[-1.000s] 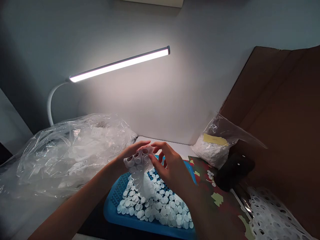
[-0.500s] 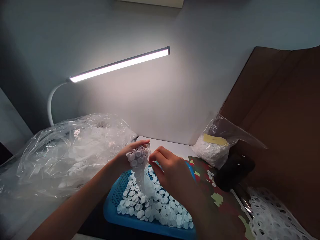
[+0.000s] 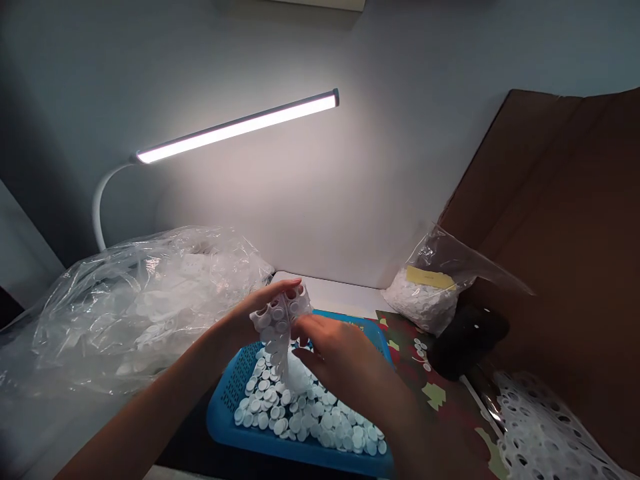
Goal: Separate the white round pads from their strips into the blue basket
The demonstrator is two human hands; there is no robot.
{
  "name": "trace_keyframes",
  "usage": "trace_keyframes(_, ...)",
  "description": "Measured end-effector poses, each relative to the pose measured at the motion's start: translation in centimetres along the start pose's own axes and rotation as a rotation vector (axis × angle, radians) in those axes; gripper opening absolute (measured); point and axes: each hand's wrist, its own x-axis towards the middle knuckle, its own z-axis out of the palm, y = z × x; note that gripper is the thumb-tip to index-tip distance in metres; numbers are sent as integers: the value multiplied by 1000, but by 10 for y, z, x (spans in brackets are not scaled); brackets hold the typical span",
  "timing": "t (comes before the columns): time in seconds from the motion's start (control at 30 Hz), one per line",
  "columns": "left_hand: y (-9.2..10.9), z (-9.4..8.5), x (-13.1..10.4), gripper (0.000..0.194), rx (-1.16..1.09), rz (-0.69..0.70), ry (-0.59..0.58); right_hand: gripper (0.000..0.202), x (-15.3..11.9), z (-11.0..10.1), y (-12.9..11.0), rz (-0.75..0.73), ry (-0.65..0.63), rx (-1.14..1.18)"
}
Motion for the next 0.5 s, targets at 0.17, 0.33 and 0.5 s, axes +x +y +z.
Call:
trace_keyframes(0.17, 1, 5, -4, 32, 86, 4, -112, 16, 3, 1, 1, 74, 211, -25)
trace_keyframes(0.33, -7, 3, -2, 29, 122, 103, -186, 8, 4, 4, -2, 13, 303, -23)
trace_keyframes(0.5, -12, 0, 2, 31, 162, 122, -208, 6, 3, 3, 1, -8, 269, -6)
